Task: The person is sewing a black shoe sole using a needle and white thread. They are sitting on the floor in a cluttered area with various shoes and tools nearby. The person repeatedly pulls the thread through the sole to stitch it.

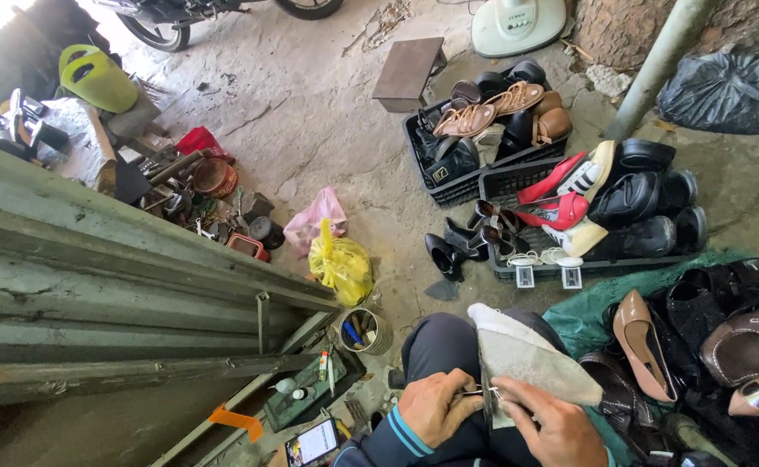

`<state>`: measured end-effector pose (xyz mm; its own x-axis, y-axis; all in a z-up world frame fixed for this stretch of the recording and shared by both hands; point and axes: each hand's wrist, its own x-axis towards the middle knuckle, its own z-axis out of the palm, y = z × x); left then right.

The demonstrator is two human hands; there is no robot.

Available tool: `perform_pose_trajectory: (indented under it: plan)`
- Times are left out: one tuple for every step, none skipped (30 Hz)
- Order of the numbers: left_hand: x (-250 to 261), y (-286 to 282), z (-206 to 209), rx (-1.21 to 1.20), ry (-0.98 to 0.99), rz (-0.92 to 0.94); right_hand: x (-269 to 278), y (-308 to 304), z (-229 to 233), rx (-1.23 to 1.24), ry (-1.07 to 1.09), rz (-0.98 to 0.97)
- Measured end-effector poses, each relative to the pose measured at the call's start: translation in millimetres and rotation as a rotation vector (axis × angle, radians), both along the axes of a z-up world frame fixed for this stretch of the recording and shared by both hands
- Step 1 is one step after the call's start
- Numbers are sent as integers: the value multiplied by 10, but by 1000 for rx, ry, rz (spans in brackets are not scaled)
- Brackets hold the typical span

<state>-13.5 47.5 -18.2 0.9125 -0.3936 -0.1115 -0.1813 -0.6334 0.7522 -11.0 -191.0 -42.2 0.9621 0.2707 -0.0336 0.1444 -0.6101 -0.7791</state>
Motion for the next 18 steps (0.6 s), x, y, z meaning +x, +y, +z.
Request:
perform_pose_trajectory:
  plan:
    - [-19,15,25,3,0,2,13,2,62,3,0,2]
    - [-40,33,51,133,25,113,25,7,123,-29,122,-28]
    - [-83,51,72,262,53,234,37,12,181,-63,245,-48]
    - [-108,171,72,265,55,245,67,-3,198,-61,246,-37]
    - [-124,302,76,364,194,274,95,-7,213,-156,365,10]
    - [-141,430,82,461,333,303,125,-13,229,-251,483,55]
    - [-188,512,36,463,334,308,137,-9,271,-250,482,61]
    - [-238,597,-10,474,373,356,146,-2,314,-304,523,68]
    - [-304,678,-60,482,413,405,143,2,355,-361,564,75]
    - [-333,655,-79,482,416,411,85,22,349,-362,563,81]
    - [-365,625,-101,410,347,427,32,37,345,-286,532,13]
    - [-397,595,-122,338,278,442,-21,52,341,-208,499,-54]
    - [-384,495,-84,336,279,444,-53,23,304,-211,500,-52]
    - [-369,389,-44,146,171,464,-84,-12,270,139,347,-28]
    - [-342,278,-1,-44,62,474,-119,-55,241,488,184,-16]
    - [-323,164,13,-46,64,471,-146,-85,352,485,184,-19]
    - [-290,60,27,-158,20,436,-157,-105,461,601,249,-5]
    - [-259,-43,42,-269,-24,399,-170,-124,570,717,315,8]
